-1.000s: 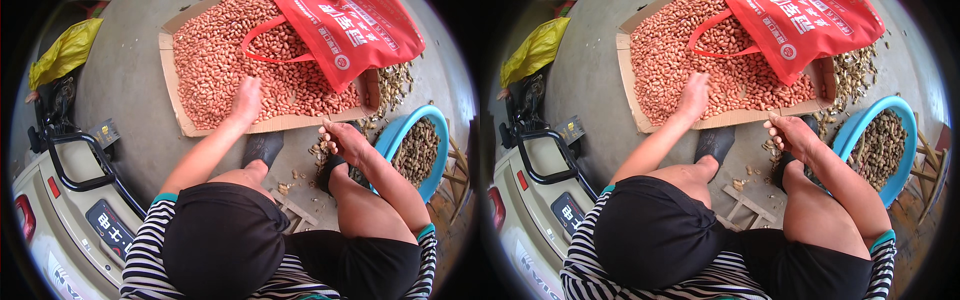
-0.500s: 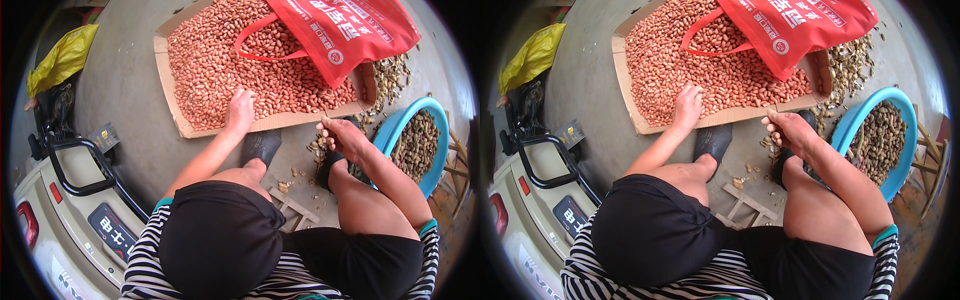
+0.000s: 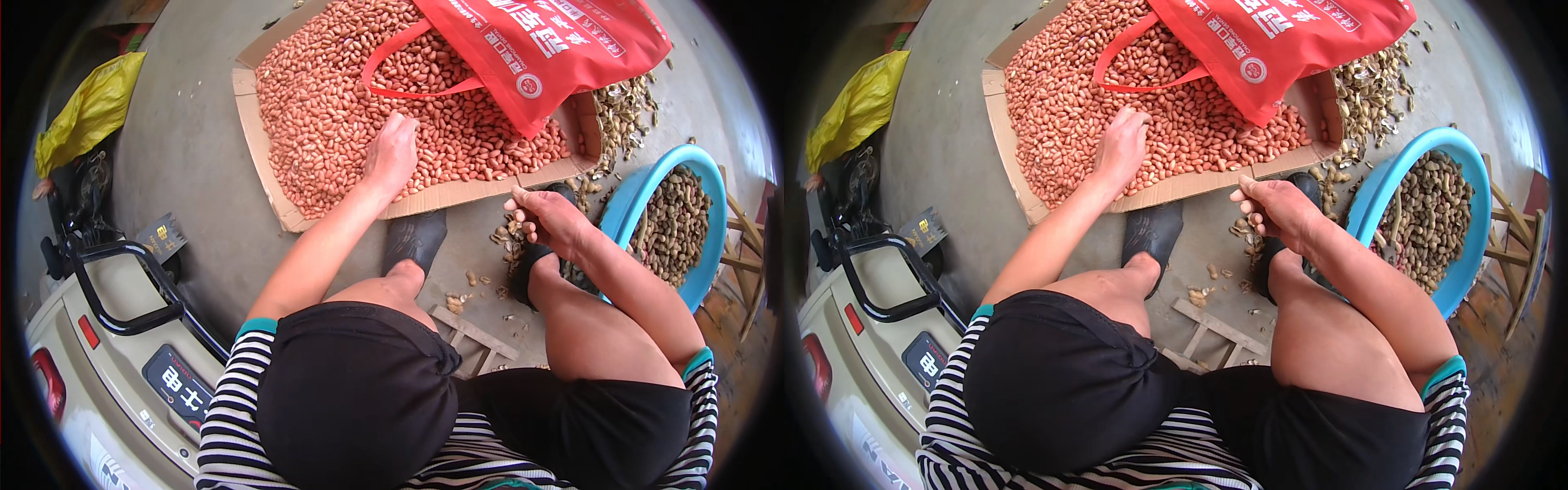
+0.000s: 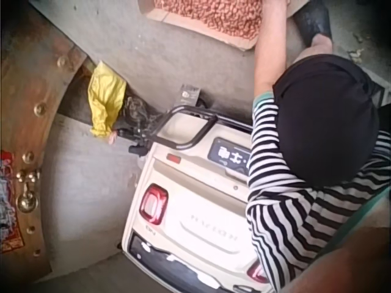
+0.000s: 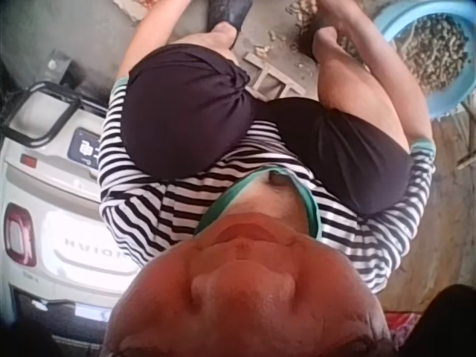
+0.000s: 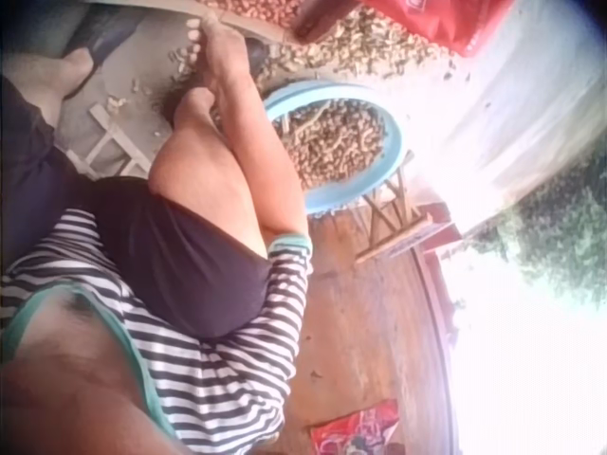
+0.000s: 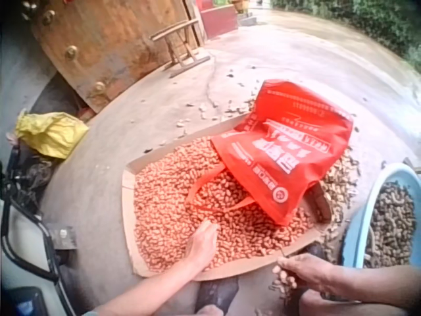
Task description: The person adjusts a cardboard box containing peanut kernels, sorts through the kernels by hand, and shells peanuts by hand.
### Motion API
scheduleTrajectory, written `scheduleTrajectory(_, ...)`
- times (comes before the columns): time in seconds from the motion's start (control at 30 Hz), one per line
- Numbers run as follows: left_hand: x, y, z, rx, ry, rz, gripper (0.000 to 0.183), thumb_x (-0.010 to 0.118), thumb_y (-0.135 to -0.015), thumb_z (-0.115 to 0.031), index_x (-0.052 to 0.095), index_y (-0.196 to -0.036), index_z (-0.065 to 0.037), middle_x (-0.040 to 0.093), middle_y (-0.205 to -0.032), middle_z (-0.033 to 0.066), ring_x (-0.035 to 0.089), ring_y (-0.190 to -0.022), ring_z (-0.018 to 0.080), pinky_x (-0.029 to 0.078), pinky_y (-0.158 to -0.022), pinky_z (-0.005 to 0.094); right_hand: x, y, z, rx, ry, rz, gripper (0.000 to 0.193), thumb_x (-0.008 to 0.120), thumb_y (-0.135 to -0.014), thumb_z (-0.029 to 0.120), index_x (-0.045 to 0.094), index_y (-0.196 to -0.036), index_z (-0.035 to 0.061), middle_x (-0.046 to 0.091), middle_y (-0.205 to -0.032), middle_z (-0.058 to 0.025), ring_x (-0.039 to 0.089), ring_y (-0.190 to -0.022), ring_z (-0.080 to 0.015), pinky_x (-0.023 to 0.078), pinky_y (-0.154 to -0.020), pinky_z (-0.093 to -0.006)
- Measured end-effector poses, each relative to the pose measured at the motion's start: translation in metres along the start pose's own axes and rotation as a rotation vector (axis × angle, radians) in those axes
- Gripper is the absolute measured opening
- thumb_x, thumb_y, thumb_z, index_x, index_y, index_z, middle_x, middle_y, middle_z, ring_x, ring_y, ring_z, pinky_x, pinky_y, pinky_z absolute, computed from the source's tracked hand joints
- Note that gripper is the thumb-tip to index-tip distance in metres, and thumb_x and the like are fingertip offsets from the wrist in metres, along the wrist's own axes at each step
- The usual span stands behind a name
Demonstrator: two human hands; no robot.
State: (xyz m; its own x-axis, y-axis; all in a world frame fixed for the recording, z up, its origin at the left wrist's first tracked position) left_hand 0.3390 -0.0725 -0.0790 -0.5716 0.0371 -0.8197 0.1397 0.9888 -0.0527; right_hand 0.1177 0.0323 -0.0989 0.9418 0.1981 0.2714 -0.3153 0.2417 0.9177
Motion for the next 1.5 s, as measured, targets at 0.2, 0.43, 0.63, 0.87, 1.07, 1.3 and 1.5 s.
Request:
scheduleTrajectory(0.2, 0.011, -0.015, -0.012, 0.09, -0.103, -0.076, 0.011, 0.054, -0.08, -0.007, 0.056, -0.089, -0.002, 0.053, -0.092, 0.0147, 0.055, -0.085, 0.0323, 0.046, -0.07, 0.0406, 0.001, -0.003, -0.002, 0.0, 0.005, 0.013, 0.029, 0.05, -0.092, 0.034, 0.058, -0.088, 0.007, 0.048, -0.063, 0.0071, 0.04, -0.05, -0.0032, 0.035, -0.046, -0.0174)
scheduleTrajectory(0.43, 0.03, 0.018, -0.027, 0.244, -0.054, 0.14, 0.004, 0.054, -0.08, -0.007, 0.054, -0.081, -0.003, 0.051, -0.084, 0.0125, 0.053, -0.086, 0.0292, 0.046, -0.07, 0.0387, -0.001, -0.002, -0.002, 0.005, -0.002, 0.006, 0.028, 0.048, -0.092, 0.033, 0.06, -0.086, 0.0085, 0.049, -0.063, 0.0072, 0.04, -0.051, -0.0035, 0.036, -0.047, -0.0185)
scheduleTrajectory(0.63, -0.005, 0.018, -0.018, 0.127, -0.175, 0.037, 0.005, 0.054, -0.076, 0.0, 0.057, -0.08, 0.0, 0.051, -0.085, 0.0151, 0.049, -0.083, 0.0313, 0.042, -0.075, 0.0385, -0.003, -0.003, -0.003, 0.004, -0.013, 0.008, 0.028, 0.047, -0.093, 0.033, 0.059, -0.087, 0.0083, 0.048, -0.062, 0.0069, 0.04, -0.051, -0.0039, 0.037, -0.048, -0.0193)
scheduleTrajectory(0.87, 0.003, -0.015, -0.017, 0.132, -0.054, 0.004, 0.015, 0.054, -0.077, 0.0, 0.056, -0.092, 0.001, 0.051, -0.088, 0.0153, 0.051, -0.087, 0.0321, 0.044, -0.075, 0.0399, -0.001, -0.003, -0.001, -0.004, 0.013, 0.011, 0.028, 0.047, -0.093, 0.033, 0.06, -0.087, 0.0085, 0.048, -0.063, 0.007, 0.04, -0.052, -0.0041, 0.037, -0.049, -0.0195)
scheduleTrajectory(1.07, 0.014, -0.04, -0.025, 0.21, -0.068, -0.006, 0.028, 0.055, -0.079, -0.003, 0.054, -0.107, -0.001, 0.048, -0.097, 0.016, 0.052, -0.093, 0.0334, 0.045, -0.076, 0.0411, -0.005, -0.005, -0.007, 0.021, 0.017, -0.008, 0.028, 0.046, -0.093, 0.032, 0.06, -0.087, 0.0085, 0.048, -0.063, 0.0068, 0.04, -0.052, -0.0042, 0.037, -0.05, -0.0194)
scheduleTrajectory(1.3, 0.045, -0.027, -0.036, 0.248, -0.062, 0.151, 0.012, 0.055, -0.08, -0.011, 0.057, -0.09, -0.006, 0.053, -0.087, 0.0134, 0.056, -0.084, 0.0315, 0.047, -0.072, 0.0409, -0.001, -0.004, -0.005, 0.013, 0.04, 0.0, 0.028, 0.046, -0.093, 0.033, 0.06, -0.087, 0.0087, 0.048, -0.063, 0.0068, 0.04, -0.052, -0.0041, 0.037, -0.05, -0.0192)
scheduleTrajectory(1.5, 0.026, 0.005, -0.008, 0.015, 0.124, 0.16, 0.012, 0.059, -0.079, -0.012, 0.063, -0.088, -0.004, 0.057, -0.079, 0.0129, 0.056, -0.081, 0.0293, 0.046, -0.07, 0.0372, -0.005, -0.006, -0.005, 0.002, -0.008, 0.009, 0.028, 0.046, -0.093, 0.032, 0.059, -0.087, 0.0084, 0.048, -0.063, 0.0067, 0.041, -0.053, -0.0043, 0.039, -0.051, -0.0196)
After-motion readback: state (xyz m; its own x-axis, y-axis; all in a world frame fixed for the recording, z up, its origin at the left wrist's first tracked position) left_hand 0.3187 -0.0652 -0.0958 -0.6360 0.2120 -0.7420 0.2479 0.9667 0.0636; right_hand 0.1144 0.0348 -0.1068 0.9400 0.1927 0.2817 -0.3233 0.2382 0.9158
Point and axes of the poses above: each hand's wrist, its own y-axis away from the middle knuckle, its own x-axis out of the palm, z = x × y, the point moved 10 cm from there along -y, towards the middle knuckle
